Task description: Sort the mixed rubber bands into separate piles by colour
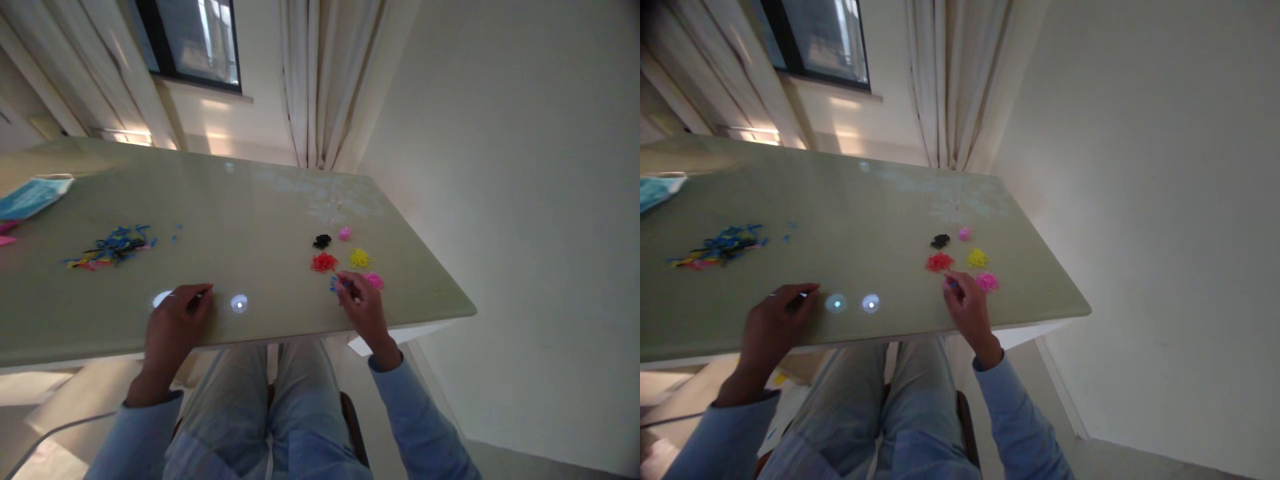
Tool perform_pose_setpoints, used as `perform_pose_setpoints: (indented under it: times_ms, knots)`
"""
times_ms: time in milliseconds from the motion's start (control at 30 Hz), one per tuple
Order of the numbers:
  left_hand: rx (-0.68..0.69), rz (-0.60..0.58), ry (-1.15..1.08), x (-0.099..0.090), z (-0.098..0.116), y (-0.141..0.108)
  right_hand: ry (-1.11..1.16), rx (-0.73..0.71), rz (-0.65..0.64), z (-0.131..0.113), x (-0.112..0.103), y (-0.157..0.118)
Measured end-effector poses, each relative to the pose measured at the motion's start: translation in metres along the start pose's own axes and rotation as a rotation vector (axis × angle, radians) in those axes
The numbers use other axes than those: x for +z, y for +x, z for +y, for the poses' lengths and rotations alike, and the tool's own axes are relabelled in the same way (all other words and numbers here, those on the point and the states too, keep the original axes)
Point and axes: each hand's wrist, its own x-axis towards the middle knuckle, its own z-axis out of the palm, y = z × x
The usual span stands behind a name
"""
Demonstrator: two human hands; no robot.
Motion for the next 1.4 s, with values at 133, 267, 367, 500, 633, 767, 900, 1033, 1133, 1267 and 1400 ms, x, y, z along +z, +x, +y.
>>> perform_pose_setpoints:
  times_ms: [133, 267, 367, 500, 633, 767, 900, 1033, 1133, 1267, 1400]
  knots:
    - [-0.102, -0.035, -0.161, -0.008, 0.003, 0.004, 0.062, -0.115, -0.220, -0.013, 0.047, 0.005]
    - [-0.242, -0.058, -0.352, -0.022, 0.001, 0.017, 0.062, -0.118, -0.392, -0.014, 0.068, 0.014]
    - [-0.291, -0.008, -0.425, -0.030, -0.010, 0.035, 0.066, -0.071, -0.402, -0.010, 0.065, 0.015]
    - [-0.253, 0.087, -0.253, -0.041, -0.032, 0.070, 0.074, -0.047, -0.418, -0.003, 0.057, 0.014]
    - [-0.254, 0.199, 0.065, -0.059, -0.054, 0.092, 0.040, -0.062, -0.433, -0.004, 0.055, 0.016]
    - [-0.336, 0.189, 0.306, -0.081, -0.080, 0.094, 0.004, -0.067, -0.430, -0.005, 0.055, 0.018]
    - [-0.388, 0.084, 0.379, -0.094, -0.099, 0.090, -0.018, -0.076, -0.406, 0.001, 0.055, 0.019]
    - [-0.365, 0.037, 0.377, -0.095, -0.109, 0.094, -0.042, -0.082, -0.428, 0.007, 0.054, 0.023]
    - [-0.329, -0.004, 0.366, -0.092, -0.114, 0.096, -0.051, -0.082, -0.439, 0.011, 0.054, 0.025]
    - [-0.286, -0.038, 0.352, -0.089, -0.122, 0.096, -0.066, -0.070, -0.454, 0.013, 0.054, 0.025]
    - [-0.247, -0.060, 0.350, -0.089, -0.128, 0.096, -0.087, -0.066, -0.433, 0.013, 0.053, 0.023]
